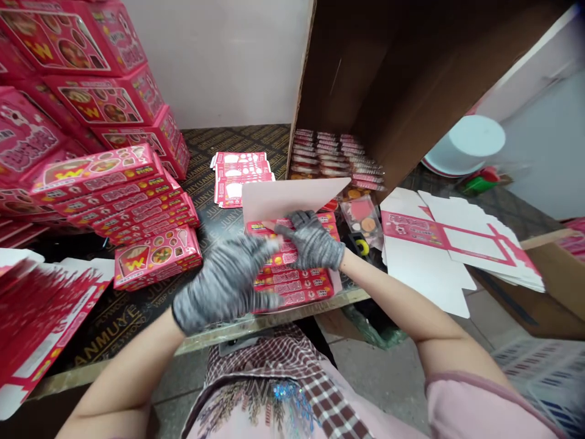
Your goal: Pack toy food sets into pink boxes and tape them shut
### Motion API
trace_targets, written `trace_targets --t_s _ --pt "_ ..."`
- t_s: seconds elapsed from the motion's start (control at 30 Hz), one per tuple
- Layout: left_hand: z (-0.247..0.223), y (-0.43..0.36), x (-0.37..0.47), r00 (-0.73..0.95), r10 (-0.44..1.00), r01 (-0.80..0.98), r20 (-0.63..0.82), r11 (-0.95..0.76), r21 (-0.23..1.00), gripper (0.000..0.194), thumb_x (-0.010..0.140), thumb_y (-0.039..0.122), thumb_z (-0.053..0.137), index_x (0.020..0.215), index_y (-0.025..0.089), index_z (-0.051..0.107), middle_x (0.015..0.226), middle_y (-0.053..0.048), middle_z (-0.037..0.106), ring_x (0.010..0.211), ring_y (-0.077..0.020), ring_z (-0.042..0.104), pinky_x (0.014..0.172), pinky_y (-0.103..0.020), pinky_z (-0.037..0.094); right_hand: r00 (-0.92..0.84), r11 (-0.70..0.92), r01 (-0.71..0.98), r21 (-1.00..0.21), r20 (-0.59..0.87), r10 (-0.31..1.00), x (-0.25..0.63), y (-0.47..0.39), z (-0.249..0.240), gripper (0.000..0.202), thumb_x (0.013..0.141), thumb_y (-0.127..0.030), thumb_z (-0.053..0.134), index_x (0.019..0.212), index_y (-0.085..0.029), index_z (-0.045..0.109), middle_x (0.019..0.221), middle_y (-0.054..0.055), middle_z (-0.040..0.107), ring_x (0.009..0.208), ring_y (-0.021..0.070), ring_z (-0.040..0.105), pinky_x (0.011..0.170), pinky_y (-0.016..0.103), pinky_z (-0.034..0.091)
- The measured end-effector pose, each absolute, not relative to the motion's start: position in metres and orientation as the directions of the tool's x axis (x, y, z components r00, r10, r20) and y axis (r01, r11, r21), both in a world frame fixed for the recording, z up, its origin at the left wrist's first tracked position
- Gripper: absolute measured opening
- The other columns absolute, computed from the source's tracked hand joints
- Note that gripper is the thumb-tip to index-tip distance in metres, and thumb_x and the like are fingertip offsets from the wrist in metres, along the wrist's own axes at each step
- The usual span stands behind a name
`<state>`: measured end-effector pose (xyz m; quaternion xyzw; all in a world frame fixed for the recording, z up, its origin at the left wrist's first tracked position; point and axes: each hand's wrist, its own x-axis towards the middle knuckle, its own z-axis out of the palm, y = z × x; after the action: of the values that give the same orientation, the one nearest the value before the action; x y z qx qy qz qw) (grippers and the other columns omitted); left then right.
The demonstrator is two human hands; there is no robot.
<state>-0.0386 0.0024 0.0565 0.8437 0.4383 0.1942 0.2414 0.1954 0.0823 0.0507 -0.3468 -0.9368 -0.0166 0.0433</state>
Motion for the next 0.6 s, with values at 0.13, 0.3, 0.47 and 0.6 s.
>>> trace_targets --t_s 0.13,0.3,0.47,0.6 --pt "0.05 0.052 -0.04 0.527 0.834 0.824 0.164 -0.549 0.141 0.116 0.067 0.067 0.075 0.157 0.007 0.032 0.14 -0.025 0.055 0.135 -0.0443 0.048 0.123 -0.057 0.023 -0.771 0.771 0.637 0.01 -0.018 0.637 0.179 0.095 0.057 0.108 0.068 -0.062 0.076 0.156 -0.012 0.039 0.133 0.025 0.052 0.115 0.0424 0.046 0.101 0.058 0.033" --pt "0.025 0.061 -0.042 0.498 0.862 0.864 0.088 -0.503 0.032 0.119 0.063 0.067 0.077 0.158 0.011 0.033 0.131 -0.021 0.062 0.127 -0.0413 0.055 0.125 -0.058 0.017 -0.796 0.795 0.605 -0.05 -0.062 0.602 0.167 0.102 0.042 0.108 0.066 -0.066 0.079 0.153 -0.012 0.045 0.133 0.024 0.054 0.117 0.0427 0.049 0.101 0.058 0.038" --pt "0.01 0.055 -0.05 0.432 0.901 0.895 0.038 -0.434 0.103 0.105 0.066 0.061 0.079 0.153 0.014 0.043 0.149 -0.025 0.052 0.141 -0.047 0.041 0.12 -0.068 0.019 -0.809 0.776 0.572 -0.267 -0.028 0.587 0.185 0.118 0.014 0.101 0.076 -0.071 0.072 0.156 -0.018 0.041 0.152 0.022 0.046 0.136 0.0418 0.045 0.112 0.06 0.037" --pt "-0.002 0.051 -0.035 0.335 0.897 0.898 0.29 -0.397 0.192 0.059 0.092 0.043 0.054 0.146 0.017 0.054 0.15 -0.018 0.055 0.142 -0.0395 0.045 0.124 -0.067 0.013 -0.691 0.698 0.629 -0.342 0.166 0.704 0.215 0.118 0.002 0.069 0.1 -0.045 0.051 0.16 -0.016 0.033 0.164 0.018 0.035 0.152 0.0314 0.033 0.123 0.054 0.03"
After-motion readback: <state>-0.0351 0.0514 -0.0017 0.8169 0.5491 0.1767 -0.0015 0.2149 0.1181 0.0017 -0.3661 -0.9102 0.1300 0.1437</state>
